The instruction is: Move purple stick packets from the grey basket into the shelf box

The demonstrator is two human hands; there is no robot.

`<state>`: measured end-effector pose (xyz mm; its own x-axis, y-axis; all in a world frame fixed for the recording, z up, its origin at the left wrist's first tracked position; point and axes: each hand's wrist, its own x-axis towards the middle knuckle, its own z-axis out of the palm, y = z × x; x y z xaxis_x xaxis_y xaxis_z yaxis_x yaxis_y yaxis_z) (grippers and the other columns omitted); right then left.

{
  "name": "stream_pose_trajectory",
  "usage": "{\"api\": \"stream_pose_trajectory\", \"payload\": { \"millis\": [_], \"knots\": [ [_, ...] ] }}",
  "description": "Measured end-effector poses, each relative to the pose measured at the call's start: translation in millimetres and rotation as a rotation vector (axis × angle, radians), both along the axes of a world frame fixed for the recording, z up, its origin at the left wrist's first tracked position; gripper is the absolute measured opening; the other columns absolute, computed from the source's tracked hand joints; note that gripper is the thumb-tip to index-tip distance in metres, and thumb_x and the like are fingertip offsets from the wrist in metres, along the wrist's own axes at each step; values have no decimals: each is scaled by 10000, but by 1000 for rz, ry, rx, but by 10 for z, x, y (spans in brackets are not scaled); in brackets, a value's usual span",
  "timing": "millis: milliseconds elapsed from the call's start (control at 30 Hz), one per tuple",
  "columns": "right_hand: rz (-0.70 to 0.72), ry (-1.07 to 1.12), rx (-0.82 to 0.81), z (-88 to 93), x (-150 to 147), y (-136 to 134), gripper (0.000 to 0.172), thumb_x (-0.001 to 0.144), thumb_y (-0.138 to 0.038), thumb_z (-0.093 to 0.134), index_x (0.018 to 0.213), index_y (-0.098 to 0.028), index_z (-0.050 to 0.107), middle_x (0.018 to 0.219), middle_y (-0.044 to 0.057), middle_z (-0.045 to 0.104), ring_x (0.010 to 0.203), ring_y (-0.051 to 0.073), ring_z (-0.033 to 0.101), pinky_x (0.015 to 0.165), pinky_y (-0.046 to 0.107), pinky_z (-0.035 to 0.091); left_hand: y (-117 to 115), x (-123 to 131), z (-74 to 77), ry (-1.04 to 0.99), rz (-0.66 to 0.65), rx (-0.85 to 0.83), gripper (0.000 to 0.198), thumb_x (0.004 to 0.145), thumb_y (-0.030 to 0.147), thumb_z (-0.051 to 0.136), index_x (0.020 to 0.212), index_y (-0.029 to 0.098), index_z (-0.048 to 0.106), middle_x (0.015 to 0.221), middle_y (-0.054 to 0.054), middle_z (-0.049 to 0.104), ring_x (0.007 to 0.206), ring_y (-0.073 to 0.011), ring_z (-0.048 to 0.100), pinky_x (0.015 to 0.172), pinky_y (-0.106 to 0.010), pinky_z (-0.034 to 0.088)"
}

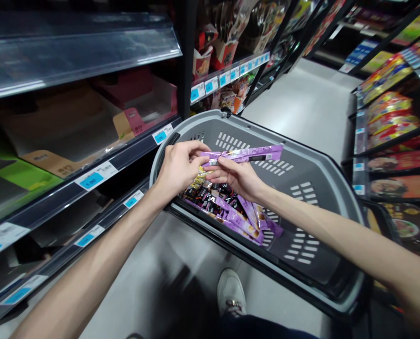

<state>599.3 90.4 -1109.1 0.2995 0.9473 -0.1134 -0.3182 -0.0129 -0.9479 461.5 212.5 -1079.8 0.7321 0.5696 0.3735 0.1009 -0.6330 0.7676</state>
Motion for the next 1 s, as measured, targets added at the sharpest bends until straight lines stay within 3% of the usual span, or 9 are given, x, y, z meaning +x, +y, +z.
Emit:
{"api": "stream_pose_trajectory", "payload": {
  "millis": [333, 667, 1000],
  "knots": [
    [19, -88, 28, -46, 25, -11, 392, 805, -434, 744, 1077, -158, 683, 1100, 127, 718, 798, 200, 732, 772, 340, 628, -19, 7, 38, -43, -49, -37, 189, 791, 229, 663, 958, 188, 741, 930, -35, 756, 832, -166, 694, 770, -247, 546],
    [50, -163, 3, 0, -108, -35, 440, 773, -442, 763, 1077, -137, 671, 894, 104, 747, 704, 217, 733, 673, 345, 639, -77, 11, 57, -103, -101, -43, 166, 783, 163, 659, 942, 184, 705, 827, -9, 747, 771, -147, 699, 754, -244, 541],
    [32, -167, -13, 17, -117, -38, 427, 753, -453, 778, 1032, -147, 675, 887, 105, 755, 697, 215, 732, 672, 359, 638, -64, 8, 52, -70, -110, -73, 143, 776, 207, 676, 915, 187, 706, 845, -9, 750, 795, -155, 698, 750, -246, 533]
  ]
}}
